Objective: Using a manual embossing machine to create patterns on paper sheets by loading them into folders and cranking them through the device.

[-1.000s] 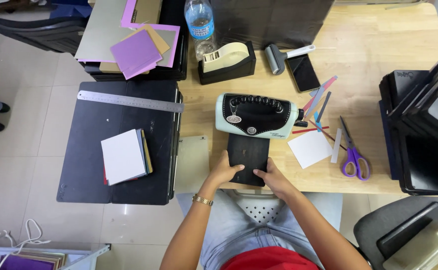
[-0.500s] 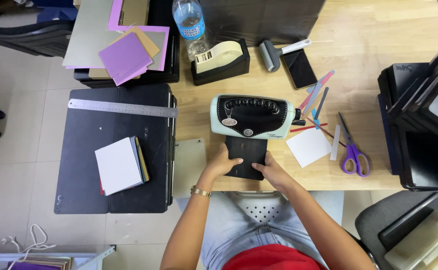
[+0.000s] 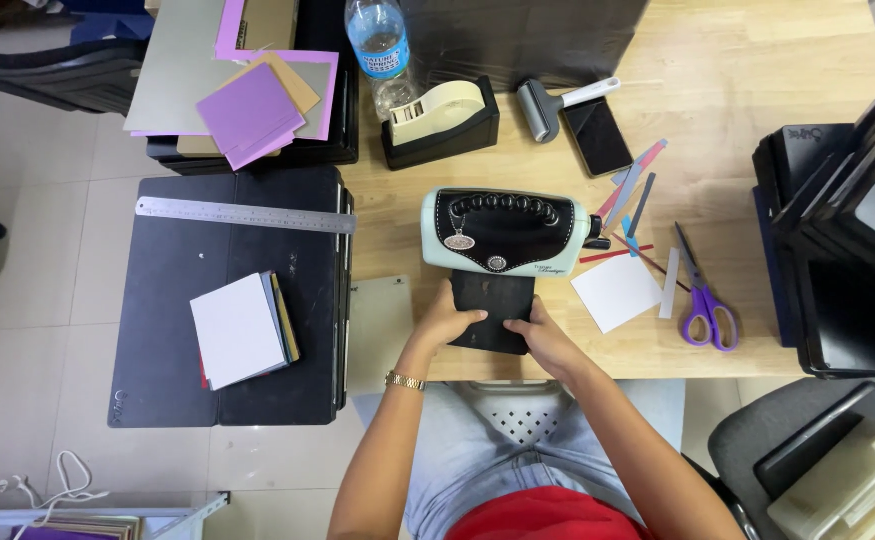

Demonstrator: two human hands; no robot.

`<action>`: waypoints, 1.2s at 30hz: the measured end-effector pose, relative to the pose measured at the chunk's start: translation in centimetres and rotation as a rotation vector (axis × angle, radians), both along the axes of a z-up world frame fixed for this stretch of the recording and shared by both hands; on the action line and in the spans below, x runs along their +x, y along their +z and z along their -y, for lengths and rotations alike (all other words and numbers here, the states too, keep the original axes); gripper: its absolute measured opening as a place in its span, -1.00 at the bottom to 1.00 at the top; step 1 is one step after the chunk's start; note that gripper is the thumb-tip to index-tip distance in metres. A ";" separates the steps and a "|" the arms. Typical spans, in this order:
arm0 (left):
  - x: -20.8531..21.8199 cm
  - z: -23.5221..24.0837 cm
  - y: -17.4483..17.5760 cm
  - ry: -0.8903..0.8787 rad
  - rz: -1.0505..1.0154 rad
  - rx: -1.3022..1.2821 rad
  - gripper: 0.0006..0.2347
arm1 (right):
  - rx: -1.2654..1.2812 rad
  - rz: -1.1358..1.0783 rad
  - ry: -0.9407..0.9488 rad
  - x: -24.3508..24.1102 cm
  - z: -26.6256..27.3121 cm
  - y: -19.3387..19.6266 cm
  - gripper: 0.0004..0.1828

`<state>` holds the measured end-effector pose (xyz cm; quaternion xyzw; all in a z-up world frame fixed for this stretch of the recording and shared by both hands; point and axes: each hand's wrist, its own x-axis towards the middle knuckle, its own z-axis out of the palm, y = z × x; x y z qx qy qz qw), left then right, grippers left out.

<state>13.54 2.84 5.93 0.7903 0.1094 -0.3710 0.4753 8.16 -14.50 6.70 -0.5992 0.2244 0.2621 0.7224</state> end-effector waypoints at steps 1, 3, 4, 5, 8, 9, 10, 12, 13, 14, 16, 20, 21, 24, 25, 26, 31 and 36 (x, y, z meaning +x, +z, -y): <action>-0.1 -0.2 -0.4 0.012 0.004 -0.010 -0.14 | 0.017 0.017 -0.018 0.0 0.1 -0.9 -0.17; -0.7 -0.4 1.3 0.051 -0.012 -0.035 -0.08 | 0.030 0.021 -0.026 -0.3 0.2 -1.6 -0.23; -0.8 -0.4 2.2 0.085 -0.026 -0.060 -0.02 | 0.044 0.029 -0.040 -0.2 0.3 -2.0 -0.29; -1.6 -0.7 0.9 0.086 -0.020 -0.063 -0.02 | 0.041 0.034 -0.039 -0.2 0.4 -2.4 -0.29; -4.5 -0.7 -2.1 0.282 -0.009 -0.163 -0.10 | 0.062 0.032 -0.045 -0.1 0.7 -3.5 -0.35; -5.6 -0.2 -2.3 0.533 -0.052 -0.397 -0.18 | 0.065 0.041 -0.049 -0.1 0.8 -3.8 -0.36; -7.0 0.2 -2.5 0.784 -0.100 -0.629 -0.24 | 0.072 0.045 -0.052 -0.2 0.8 -4.2 -0.37; -8.2 2.0 -6.0 0.902 -0.135 -0.786 -0.49 | 0.046 0.053 -0.071 -0.1 1.3 -6.4 -0.32; -8.8 2.9 -7.7 1.017 -0.174 -0.946 -0.71 | 0.017 0.060 -0.092 -0.2 1.5 -7.5 -0.27; -8.7 3.3 -8.9 1.014 -0.179 -0.940 -0.71 | 0.020 0.056 -0.098 -0.3 1.6 -7.0 -0.27; -8.7 4.3 -11.2 1.068 -0.298 -1.100 -0.77 | -0.192 0.150 -0.151 -0.6 2.1 -5.9 -0.22; -8.5 5.1 -11.4 1.071 -0.358 -1.189 -0.63 | -0.588 0.511 -0.332 0.5 5.4 -4.2 -0.46; -8.2 5.3 -11.8 1.111 -0.376 -1.181 -0.61 | -0.719 0.698 -0.349 1.9 6.2 -2.8 -0.49; -7.7 5.9 -11.0 1.169 -0.376 -1.185 -0.59 | -0.846 1.037 -0.269 7.0 6.3 2.9 -0.35; -7.5 6.2 -10.4 1.191 -0.360 -1.197 -0.59 | -0.839 1.183 -0.171 9.0 6.0 5.1 -0.16; -7.2 6.2 -9.6 1.193 -0.359 -1.207 -0.59 | -0.842 1.190 -0.165 11.0 6.0 5.5 -0.16; -6.8 6.4 -6.7 1.246 -0.378 -1.221 -0.57 | -0.945 0.566 0.615 17.7 4.9 3.0 -0.36; -6.5 6.2 -8.3 1.281 -0.406 -1.240 -0.50 | -1.007 0.503 0.610 16.5 4.9 4.4 -0.48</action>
